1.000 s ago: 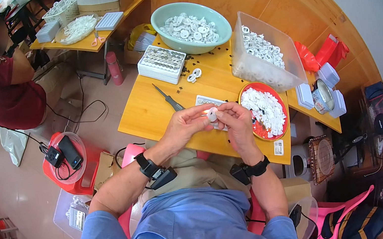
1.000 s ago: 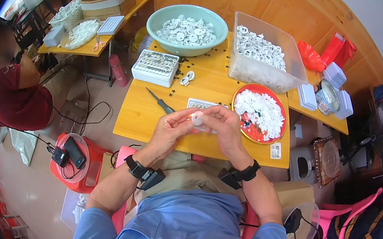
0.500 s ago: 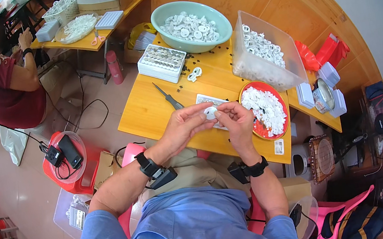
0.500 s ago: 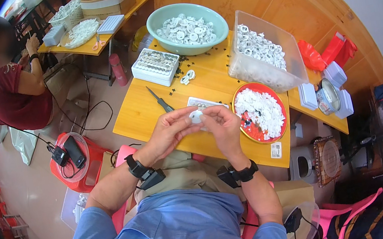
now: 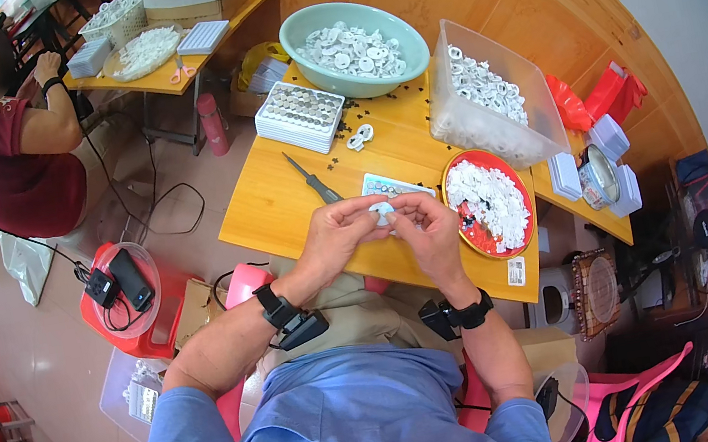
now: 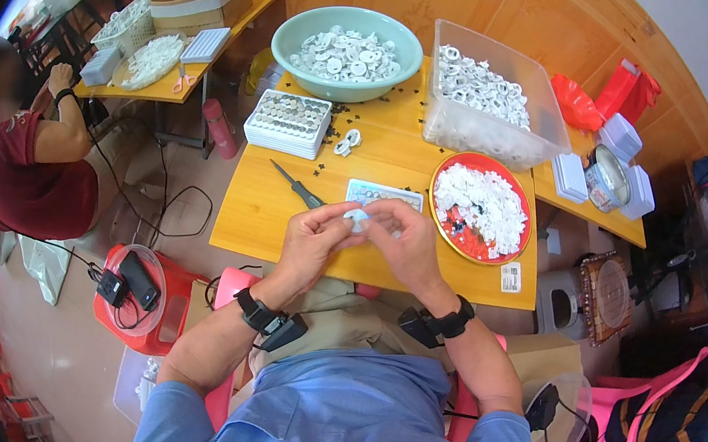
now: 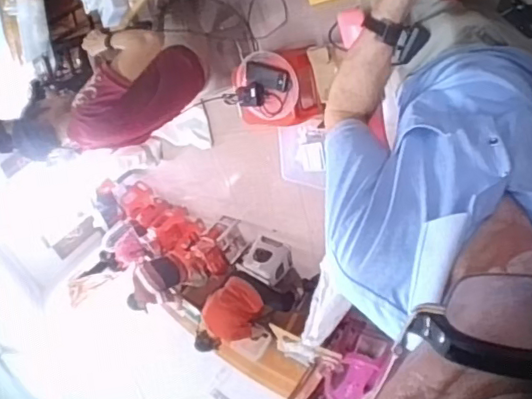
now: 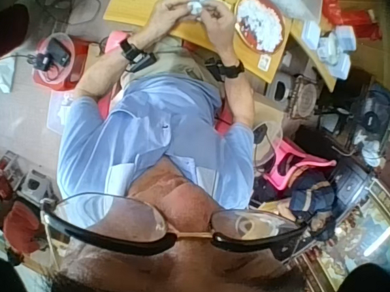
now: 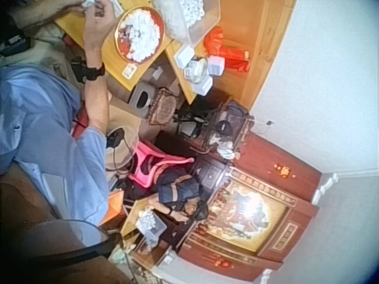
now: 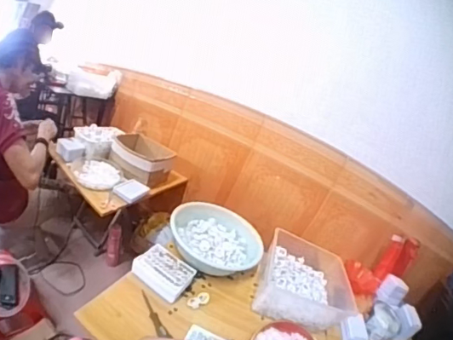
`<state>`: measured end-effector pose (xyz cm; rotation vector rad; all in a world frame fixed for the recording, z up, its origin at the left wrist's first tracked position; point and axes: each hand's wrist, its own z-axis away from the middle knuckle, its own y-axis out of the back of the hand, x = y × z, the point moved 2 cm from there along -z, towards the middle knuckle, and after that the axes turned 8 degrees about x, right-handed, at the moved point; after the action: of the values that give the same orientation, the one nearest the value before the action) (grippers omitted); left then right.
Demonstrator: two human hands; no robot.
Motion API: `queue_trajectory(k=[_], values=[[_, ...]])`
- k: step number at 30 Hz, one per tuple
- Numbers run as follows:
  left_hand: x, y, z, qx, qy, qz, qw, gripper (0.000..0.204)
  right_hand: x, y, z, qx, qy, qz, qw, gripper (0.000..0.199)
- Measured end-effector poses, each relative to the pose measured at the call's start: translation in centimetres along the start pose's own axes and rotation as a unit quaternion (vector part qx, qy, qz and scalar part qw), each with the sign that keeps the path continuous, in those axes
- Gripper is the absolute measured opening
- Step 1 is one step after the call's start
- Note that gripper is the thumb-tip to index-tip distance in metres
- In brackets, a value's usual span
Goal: Assembling small white plastic components by pressing them into a tray.
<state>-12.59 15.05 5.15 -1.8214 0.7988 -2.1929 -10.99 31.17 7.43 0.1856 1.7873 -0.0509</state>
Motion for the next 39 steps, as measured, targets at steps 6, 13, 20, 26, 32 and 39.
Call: queue_trajectory(k=[6, 13, 20, 26, 32, 39], values=[[-0.1, -0.4, 0.2, 0.009, -0.016, 0.038, 0.999, 0.03, 0.1, 0.0, 0.2, 0.037, 0.107, 0.118, 0.987, 0.015], [-0.3, -0.3, 0.1, 0.019, -0.007, 0.058, 0.998, 0.031, -1.1, -1.2, 0.8, 0.059, 0.266, 0.221, 0.936, 0.014], [-0.2, -0.2, 0.5, 0.058, 0.011, 0.02, 0.998, 0.032, -1.0, -1.6, 0.9, 0.041, 0.38, 0.267, 0.885, 0.015], [-0.2, 0.1, 0.6, 0.063, 0.019, -0.033, 0.997, 0.034, -1.3, -1.7, 1.0, 0.038, 0.379, 0.267, 0.885, 0.015], [-0.2, -0.2, -0.2, 0.025, 0.02, 0.066, 0.997, 0.035, -0.8, -0.6, 0.2, 0.069, 0.194, 0.175, 0.963, 0.013], [-0.5, 0.7, -0.6, 0.103, 0.017, 0.112, 0.988, 0.027, -1.2, 1.9, -2.3, 0.009, -0.042, 0.052, 0.998, 0.014]])
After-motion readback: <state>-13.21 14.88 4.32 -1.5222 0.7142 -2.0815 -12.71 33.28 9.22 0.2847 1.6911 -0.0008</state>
